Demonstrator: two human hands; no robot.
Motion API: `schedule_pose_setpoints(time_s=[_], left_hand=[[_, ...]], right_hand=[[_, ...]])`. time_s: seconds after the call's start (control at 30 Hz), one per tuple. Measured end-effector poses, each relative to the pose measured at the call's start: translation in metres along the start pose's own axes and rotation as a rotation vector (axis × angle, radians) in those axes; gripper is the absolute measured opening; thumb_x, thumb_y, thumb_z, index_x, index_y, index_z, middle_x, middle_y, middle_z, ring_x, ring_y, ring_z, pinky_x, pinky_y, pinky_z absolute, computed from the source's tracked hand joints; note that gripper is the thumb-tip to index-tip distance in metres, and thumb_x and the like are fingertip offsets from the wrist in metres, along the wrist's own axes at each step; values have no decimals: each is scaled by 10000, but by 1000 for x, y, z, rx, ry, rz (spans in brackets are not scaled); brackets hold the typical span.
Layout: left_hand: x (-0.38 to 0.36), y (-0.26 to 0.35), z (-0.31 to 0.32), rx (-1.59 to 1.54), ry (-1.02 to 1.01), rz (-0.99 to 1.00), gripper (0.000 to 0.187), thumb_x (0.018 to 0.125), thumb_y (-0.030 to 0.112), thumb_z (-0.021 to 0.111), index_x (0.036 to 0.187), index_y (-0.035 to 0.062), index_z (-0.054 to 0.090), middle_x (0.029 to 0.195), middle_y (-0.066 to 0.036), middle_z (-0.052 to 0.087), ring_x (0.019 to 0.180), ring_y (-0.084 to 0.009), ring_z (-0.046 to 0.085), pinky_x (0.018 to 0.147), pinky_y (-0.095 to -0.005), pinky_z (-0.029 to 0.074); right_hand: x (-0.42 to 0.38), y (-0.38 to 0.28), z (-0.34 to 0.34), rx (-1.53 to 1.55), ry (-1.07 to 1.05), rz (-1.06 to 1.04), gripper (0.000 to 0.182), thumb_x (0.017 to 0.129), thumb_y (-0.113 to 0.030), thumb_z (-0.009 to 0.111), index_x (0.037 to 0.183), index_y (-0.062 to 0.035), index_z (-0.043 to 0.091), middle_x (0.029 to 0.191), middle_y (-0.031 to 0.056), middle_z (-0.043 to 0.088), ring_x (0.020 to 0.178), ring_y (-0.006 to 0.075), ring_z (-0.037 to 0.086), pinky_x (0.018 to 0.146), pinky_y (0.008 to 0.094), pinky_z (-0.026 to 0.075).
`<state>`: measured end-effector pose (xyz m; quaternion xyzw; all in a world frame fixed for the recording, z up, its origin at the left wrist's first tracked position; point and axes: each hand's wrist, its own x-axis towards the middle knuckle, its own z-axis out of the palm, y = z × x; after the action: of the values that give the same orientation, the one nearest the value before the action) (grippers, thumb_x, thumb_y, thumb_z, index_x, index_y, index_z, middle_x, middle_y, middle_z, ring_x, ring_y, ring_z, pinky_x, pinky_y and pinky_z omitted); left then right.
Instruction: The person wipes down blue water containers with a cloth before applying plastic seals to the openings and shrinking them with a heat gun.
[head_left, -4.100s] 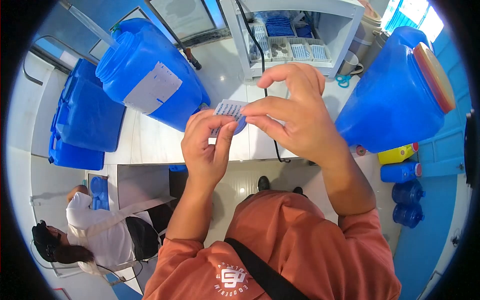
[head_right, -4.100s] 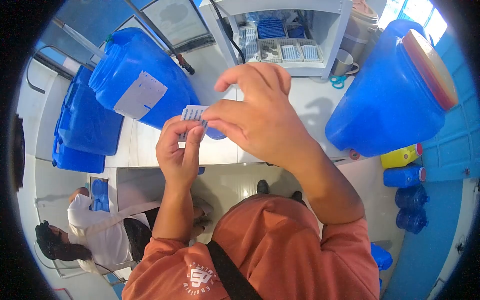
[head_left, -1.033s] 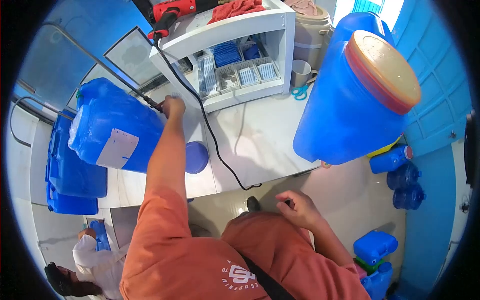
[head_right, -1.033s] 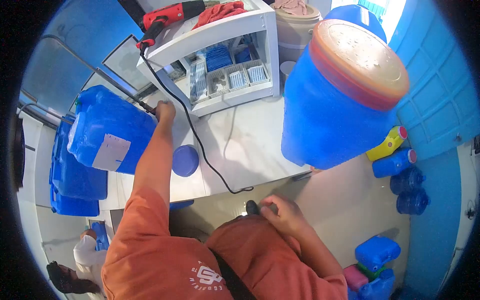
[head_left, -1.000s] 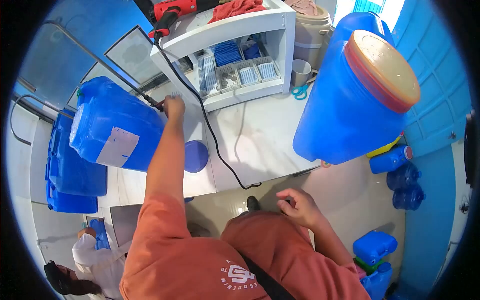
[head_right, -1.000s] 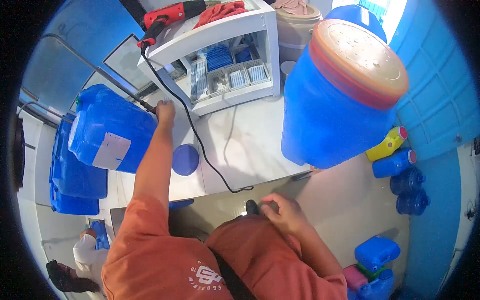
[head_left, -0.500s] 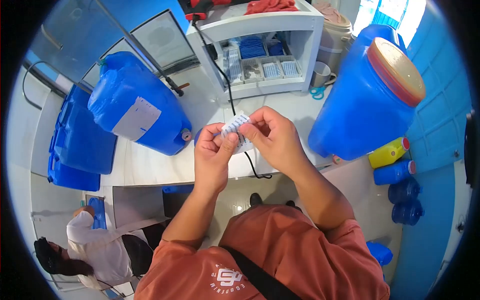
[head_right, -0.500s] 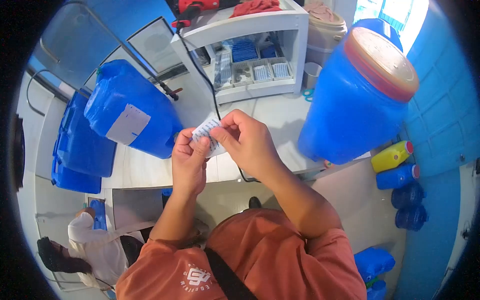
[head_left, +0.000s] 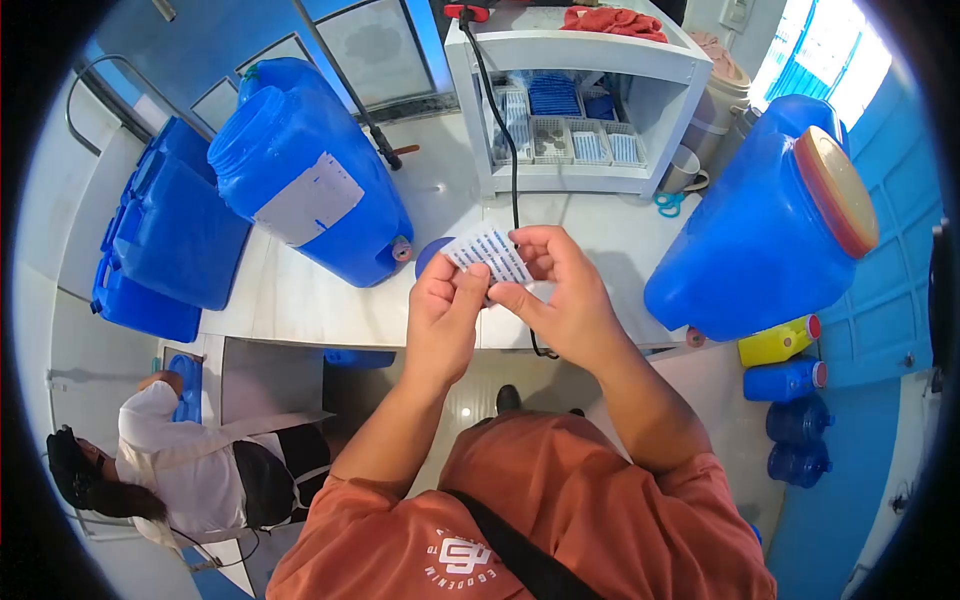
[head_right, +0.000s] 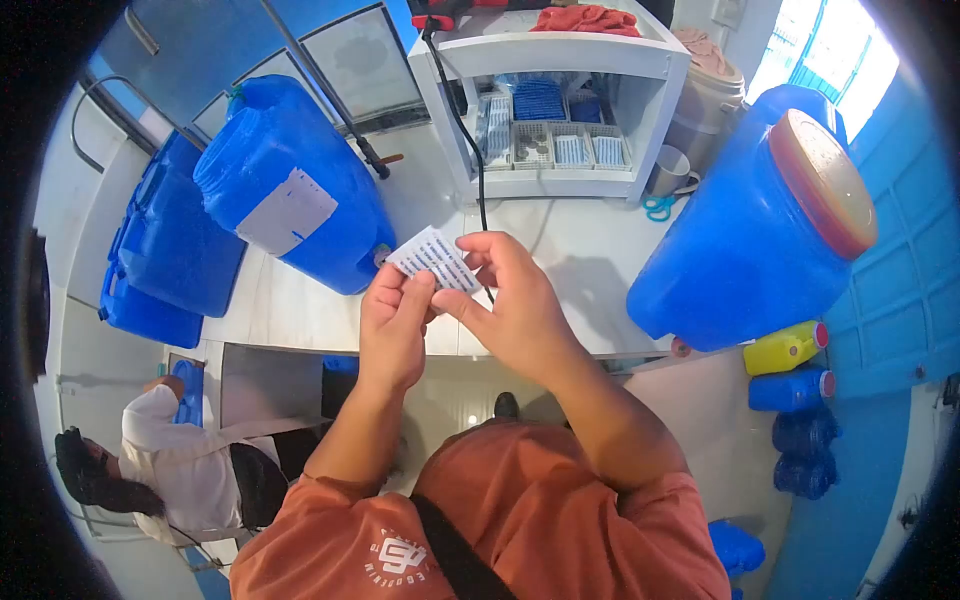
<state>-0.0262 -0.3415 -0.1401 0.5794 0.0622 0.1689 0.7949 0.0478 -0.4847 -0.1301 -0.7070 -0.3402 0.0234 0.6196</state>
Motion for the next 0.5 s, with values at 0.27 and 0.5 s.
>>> schedule_pose_setpoints(time_s=[0.27, 0.5], left_hand=[[15, 1, -5, -62, -51, -54, 141, 998, 12, 531, 1138, 8, 518, 1105, -111, 666, 951, -95, 624, 777, -248, 497], [44, -2, -37, 135, 32, 184, 124, 1001, 38, 530, 1117, 21, 491, 1085, -109, 671, 933, -122, 647, 793, -263, 553]], right_hand=[[22, 30, -8, 331, 9, 298, 194, 932, -170, 716, 975, -4, 625, 1092, 88, 641, 898, 105, 600, 730, 261, 496], [45, 44, 18, 546, -151, 292, 216, 913, -208, 742, 853, -24, 645, 964, 64, 665, 868, 88, 580, 725, 284, 484]])
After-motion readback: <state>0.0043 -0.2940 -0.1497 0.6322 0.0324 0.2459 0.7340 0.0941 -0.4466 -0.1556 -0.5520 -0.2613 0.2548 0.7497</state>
